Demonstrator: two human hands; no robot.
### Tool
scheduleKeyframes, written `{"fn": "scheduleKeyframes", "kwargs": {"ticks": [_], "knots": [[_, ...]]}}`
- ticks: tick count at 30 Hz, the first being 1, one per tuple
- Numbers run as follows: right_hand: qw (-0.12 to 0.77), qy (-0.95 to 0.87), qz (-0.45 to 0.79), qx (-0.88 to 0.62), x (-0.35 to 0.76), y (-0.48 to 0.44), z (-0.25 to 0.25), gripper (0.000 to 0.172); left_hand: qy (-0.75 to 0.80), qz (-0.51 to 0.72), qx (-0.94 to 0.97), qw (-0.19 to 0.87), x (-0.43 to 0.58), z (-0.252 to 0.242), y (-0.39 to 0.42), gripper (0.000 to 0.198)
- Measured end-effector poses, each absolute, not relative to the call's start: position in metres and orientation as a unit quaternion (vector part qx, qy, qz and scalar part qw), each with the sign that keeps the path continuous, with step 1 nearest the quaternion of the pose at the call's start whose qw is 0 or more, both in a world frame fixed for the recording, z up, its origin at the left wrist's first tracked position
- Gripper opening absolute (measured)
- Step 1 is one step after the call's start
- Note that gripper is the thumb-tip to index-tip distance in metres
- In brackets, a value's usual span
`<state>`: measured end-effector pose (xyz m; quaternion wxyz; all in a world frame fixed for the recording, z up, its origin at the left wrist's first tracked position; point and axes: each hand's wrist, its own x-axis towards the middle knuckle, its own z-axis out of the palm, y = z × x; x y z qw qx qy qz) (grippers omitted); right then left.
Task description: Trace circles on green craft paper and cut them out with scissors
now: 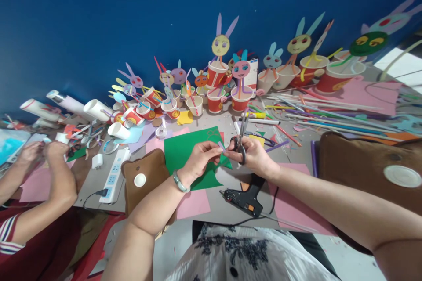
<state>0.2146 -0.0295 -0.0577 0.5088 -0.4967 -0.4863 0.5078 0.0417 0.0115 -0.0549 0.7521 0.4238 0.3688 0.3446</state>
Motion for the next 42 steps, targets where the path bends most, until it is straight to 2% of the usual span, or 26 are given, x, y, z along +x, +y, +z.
{"fn": "scheduleKeyframes", "kwargs": {"ticks": [13, 20, 28, 35, 42], "knots": [[0.477, -0.516, 0.51, -0.496, 0.215, -0.031, -0.056, 0.044, 0.363, 0.354, 0.438, 0.742, 0.042, -0.057, 0.008, 0.037], [0.471, -0.504, 0.528, -0.495, 0.213, -0.031, -0.049, 0.046, 0.384, 0.396, 0.465, 0.692, 0.041, -0.06, 0.009, 0.037], [0.474, -0.498, 0.527, -0.499, 0.213, -0.033, -0.053, 0.046, 0.398, 0.436, 0.418, 0.69, 0.038, -0.055, 0.015, 0.039], [0.503, -0.477, 0.506, -0.514, 0.215, -0.029, -0.056, 0.048, 0.374, 0.371, 0.446, 0.723, 0.043, -0.058, 0.006, 0.035], [0.491, -0.463, 0.536, -0.506, 0.215, -0.03, -0.055, 0.046, 0.369, 0.384, 0.458, 0.711, 0.043, -0.062, 0.005, 0.03]]}}
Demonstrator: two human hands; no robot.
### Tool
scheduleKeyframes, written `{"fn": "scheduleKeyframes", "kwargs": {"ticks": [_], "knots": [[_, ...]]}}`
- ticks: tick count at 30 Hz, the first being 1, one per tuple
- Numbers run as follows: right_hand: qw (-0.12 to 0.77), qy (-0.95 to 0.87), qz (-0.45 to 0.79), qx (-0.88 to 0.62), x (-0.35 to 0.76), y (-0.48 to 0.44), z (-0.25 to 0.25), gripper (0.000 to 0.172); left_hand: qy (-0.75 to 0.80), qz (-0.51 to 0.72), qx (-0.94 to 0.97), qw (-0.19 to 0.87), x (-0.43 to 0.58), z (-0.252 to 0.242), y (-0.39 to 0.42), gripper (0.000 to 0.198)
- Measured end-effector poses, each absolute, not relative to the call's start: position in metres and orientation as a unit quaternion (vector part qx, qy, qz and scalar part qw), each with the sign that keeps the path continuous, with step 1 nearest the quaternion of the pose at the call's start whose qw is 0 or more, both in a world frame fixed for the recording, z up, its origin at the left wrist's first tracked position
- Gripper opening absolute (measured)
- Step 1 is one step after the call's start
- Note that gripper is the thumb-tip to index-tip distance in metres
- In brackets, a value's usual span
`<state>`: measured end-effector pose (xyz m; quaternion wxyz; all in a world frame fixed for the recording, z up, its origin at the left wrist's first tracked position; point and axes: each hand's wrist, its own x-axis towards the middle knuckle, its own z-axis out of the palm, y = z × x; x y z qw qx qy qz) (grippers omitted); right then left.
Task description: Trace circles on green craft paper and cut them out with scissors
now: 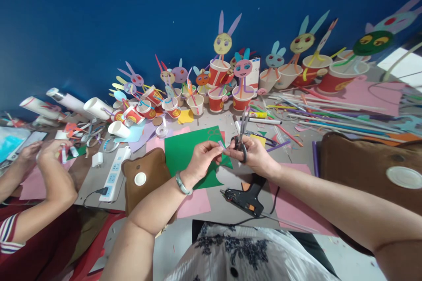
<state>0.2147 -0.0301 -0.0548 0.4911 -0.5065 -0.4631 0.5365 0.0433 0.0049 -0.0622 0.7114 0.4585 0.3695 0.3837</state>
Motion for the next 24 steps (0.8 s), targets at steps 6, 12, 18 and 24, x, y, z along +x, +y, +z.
{"fn": "scheduleKeyframes", "kwargs": {"ticks": [6, 12, 18, 24], "knots": [[0.483, -0.458, 0.548, -0.506, 0.2141, -0.0296, -0.0552, 0.047, 0.387, 0.43, 0.458, 0.675, 0.0412, -0.0637, 0.0098, 0.027], [0.489, -0.463, 0.536, -0.509, 0.2138, -0.0292, -0.0573, 0.049, 0.391, 0.429, 0.467, 0.667, 0.0403, -0.0621, 0.0102, 0.025], [0.491, -0.474, 0.536, -0.497, 0.2138, -0.0298, -0.0575, 0.049, 0.389, 0.42, 0.477, 0.667, 0.0421, -0.0616, 0.0066, 0.03], [0.5, -0.482, 0.51, -0.507, 0.2138, -0.0288, -0.0603, 0.047, 0.377, 0.402, 0.478, 0.683, 0.043, -0.0613, 0.0049, 0.034]]}}
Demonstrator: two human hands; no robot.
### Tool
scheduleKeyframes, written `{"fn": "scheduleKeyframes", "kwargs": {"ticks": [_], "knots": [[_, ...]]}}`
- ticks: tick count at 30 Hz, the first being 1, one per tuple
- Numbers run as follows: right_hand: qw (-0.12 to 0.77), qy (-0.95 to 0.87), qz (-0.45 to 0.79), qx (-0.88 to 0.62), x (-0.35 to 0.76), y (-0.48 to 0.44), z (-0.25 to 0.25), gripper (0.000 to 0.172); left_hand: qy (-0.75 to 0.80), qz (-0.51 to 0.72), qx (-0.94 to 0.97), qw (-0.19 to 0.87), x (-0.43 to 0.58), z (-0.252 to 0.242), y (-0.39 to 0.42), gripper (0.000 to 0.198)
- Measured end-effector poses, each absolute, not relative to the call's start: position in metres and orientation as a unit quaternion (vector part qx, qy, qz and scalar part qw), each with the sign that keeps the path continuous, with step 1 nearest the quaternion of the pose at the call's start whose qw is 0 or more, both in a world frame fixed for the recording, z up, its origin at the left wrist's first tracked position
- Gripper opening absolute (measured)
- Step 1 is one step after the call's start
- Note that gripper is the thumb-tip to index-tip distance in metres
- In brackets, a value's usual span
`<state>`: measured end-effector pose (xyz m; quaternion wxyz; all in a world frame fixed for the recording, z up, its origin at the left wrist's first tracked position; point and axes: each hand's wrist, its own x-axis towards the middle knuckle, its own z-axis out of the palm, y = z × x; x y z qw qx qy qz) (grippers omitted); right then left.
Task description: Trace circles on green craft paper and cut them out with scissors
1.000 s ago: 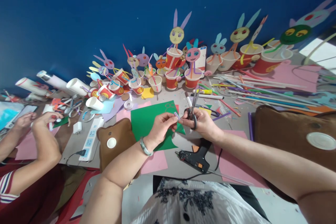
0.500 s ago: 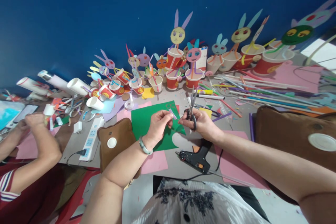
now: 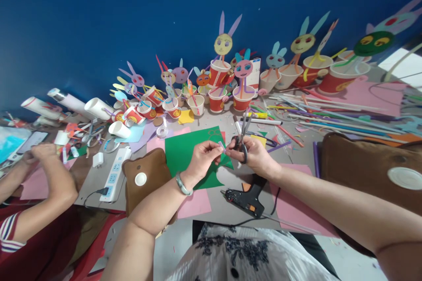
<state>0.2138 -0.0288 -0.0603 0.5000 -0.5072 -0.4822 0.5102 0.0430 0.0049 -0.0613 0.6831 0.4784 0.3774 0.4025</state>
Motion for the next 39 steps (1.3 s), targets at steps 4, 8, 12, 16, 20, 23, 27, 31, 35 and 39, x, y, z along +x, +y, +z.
{"fn": "scheduleKeyframes", "kwargs": {"ticks": [4, 8, 12, 16, 20, 23, 27, 31, 35, 39], "knots": [[0.507, -0.508, 0.482, -0.502, 0.215, -0.029, -0.059, 0.04, 0.365, 0.397, 0.472, 0.697, 0.043, -0.058, 0.005, 0.034], [0.492, -0.528, 0.476, -0.502, 0.217, -0.029, -0.055, 0.037, 0.366, 0.395, 0.473, 0.697, 0.043, -0.056, 0.006, 0.034], [0.48, -0.534, 0.488, -0.497, 0.217, -0.03, -0.053, 0.037, 0.372, 0.394, 0.478, 0.692, 0.043, -0.058, 0.006, 0.031], [0.476, -0.542, 0.484, -0.495, 0.219, -0.029, -0.052, 0.036, 0.373, 0.402, 0.481, 0.684, 0.041, -0.06, 0.008, 0.027], [0.463, -0.586, 0.42, -0.516, 0.223, -0.029, -0.051, 0.028, 0.361, 0.41, 0.481, 0.686, 0.039, -0.058, 0.008, 0.026], [0.437, -0.636, 0.33, -0.544, 0.226, -0.03, -0.054, 0.018, 0.353, 0.413, 0.472, 0.694, 0.038, -0.053, 0.01, 0.026], [0.416, -0.711, 0.224, -0.522, 0.234, -0.029, -0.056, 0.011, 0.375, 0.405, 0.452, 0.701, 0.037, -0.05, 0.014, 0.026], [0.375, -0.805, 0.159, -0.431, 0.244, -0.025, -0.057, 0.025, 0.403, 0.319, 0.465, 0.721, 0.037, -0.052, 0.019, 0.028], [0.329, -0.868, 0.09, -0.361, 0.251, -0.022, -0.059, 0.037, 0.391, 0.233, 0.492, 0.743, 0.036, -0.051, 0.019, 0.035], [0.333, -0.9, -0.036, -0.277, 0.253, -0.022, -0.062, 0.038, 0.379, 0.211, 0.494, 0.753, 0.034, -0.05, 0.018, 0.041]]}}
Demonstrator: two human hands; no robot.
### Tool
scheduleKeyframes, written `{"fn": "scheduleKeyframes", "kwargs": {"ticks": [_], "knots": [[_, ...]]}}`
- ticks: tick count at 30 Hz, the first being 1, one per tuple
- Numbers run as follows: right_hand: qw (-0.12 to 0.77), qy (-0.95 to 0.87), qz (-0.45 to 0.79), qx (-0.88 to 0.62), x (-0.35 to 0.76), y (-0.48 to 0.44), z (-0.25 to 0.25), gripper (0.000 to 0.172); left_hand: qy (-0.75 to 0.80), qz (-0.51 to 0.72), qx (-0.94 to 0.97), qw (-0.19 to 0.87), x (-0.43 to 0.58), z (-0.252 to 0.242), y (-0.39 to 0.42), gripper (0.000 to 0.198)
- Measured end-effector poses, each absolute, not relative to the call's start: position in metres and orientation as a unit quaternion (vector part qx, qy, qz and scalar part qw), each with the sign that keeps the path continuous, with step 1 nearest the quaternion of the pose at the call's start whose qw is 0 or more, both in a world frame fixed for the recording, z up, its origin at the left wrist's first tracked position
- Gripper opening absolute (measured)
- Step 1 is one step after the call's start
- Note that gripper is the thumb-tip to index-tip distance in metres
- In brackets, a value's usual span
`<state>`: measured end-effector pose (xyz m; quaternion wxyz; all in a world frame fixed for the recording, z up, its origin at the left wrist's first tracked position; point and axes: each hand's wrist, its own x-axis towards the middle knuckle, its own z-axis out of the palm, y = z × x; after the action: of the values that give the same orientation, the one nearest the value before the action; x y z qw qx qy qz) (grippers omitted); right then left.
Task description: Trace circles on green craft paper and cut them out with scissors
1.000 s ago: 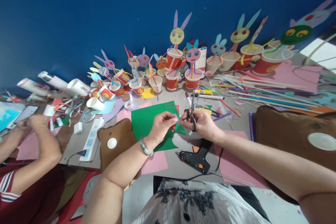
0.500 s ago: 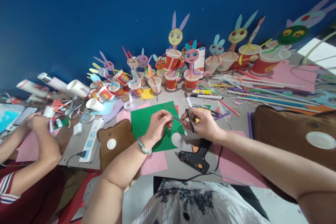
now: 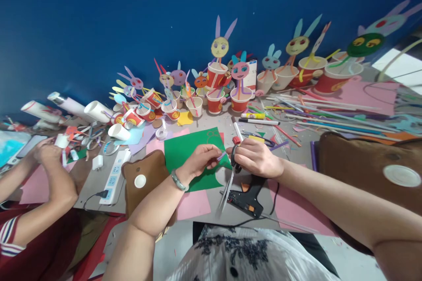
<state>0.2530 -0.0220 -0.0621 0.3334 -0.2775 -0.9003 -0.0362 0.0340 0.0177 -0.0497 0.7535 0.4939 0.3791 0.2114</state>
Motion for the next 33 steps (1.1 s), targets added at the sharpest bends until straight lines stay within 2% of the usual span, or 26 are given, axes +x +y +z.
{"fn": "scheduleKeyframes", "kwargs": {"ticks": [6, 15, 18, 23, 27, 33], "knots": [[0.325, -0.906, -0.125, -0.241, 0.255, -0.023, -0.06, 0.033, 0.357, 0.19, 0.492, 0.771, 0.031, -0.05, 0.019, 0.044], [0.336, -0.902, -0.072, -0.261, 0.255, -0.023, -0.059, 0.031, 0.355, 0.172, 0.472, 0.788, 0.035, -0.047, 0.018, 0.042], [0.382, -0.869, -0.019, -0.315, 0.249, -0.025, -0.059, 0.026, 0.366, 0.204, 0.469, 0.777, 0.036, -0.05, 0.017, 0.042], [0.464, -0.72, 0.137, -0.497, 0.234, -0.031, -0.057, 0.01, 0.375, 0.283, 0.501, 0.727, 0.037, -0.059, 0.015, 0.038], [0.459, -0.636, 0.276, -0.556, 0.229, -0.032, -0.051, 0.026, 0.367, 0.316, 0.531, 0.695, 0.037, -0.063, 0.012, 0.037], [0.502, -0.543, 0.432, -0.516, 0.224, -0.027, -0.049, 0.04, 0.374, 0.327, 0.558, 0.665, 0.04, -0.058, 0.008, 0.043]]}}
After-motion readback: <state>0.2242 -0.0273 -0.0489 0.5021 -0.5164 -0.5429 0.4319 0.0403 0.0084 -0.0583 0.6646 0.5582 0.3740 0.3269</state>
